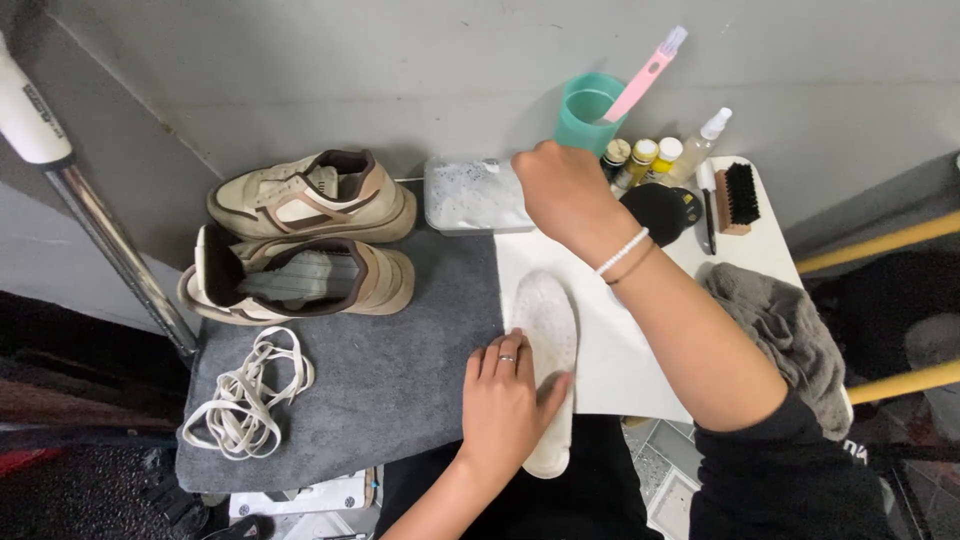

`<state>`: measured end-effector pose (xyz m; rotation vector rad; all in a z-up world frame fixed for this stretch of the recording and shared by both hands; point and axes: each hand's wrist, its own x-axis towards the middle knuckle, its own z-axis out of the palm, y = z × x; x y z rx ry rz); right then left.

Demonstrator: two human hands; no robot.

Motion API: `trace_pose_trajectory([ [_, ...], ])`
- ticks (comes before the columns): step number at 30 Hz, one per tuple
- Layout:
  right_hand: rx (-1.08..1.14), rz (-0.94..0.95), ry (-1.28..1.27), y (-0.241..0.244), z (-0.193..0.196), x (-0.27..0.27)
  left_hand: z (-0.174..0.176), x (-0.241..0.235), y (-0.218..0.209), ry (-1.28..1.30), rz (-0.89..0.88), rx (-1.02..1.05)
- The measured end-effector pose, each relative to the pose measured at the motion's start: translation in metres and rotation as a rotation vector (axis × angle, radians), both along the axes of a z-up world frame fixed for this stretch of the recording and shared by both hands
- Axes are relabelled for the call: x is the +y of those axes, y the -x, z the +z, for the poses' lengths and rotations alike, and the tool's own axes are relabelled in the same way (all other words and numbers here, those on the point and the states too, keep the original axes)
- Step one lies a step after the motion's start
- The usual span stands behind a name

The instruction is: The person cleans a white shoe insole using a small brush and a cleaning solution. They repeatedly dip the brush into a container of soapy liquid and scrub the insole's surface. A pair of beige sneakers, a gray towel, and other cleaning supplies are visible on the table.

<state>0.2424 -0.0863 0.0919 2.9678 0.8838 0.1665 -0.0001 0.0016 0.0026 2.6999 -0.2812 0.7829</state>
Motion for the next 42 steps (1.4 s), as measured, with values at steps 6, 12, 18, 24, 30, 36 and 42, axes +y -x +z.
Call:
trace_pose_trajectory([
  [6, 0.089, -0.037, 0.09, -0.026, -0.032, 0.019, 0.0, 0.001, -0.001, 0.006, -0.008, 0.002],
  [12, 0.297, -0.023, -0.39, 0.002, 0.012, -0.003, -0.002, 0.0, 0.0, -0.016, 0.006, -0.008],
  [18, 0.345, -0.023, -0.591, 0.037, 0.029, -0.023, -0.004, -0.001, 0.001, -0.046, 0.013, 0.007],
  [24, 0.386, 0.024, -0.605, 0.084, 0.017, -0.068, -0.005, -0.002, 0.001, -0.024, 0.0, 0.011],
  [30, 0.538, -0.152, -0.507, 0.132, 0.005, -0.106, -0.005, -0.002, -0.001, -0.007, -0.01, 0.018],
  [36, 0.436, -0.193, -0.51, 0.147, -0.01, -0.105, -0.003, -0.003, 0.0, -0.018, -0.009, 0.018],
  [42, 0.441, -0.202, -0.548, 0.156, -0.016, -0.099, -0.001, -0.003, 0.0, -0.015, -0.007, 0.013],
])
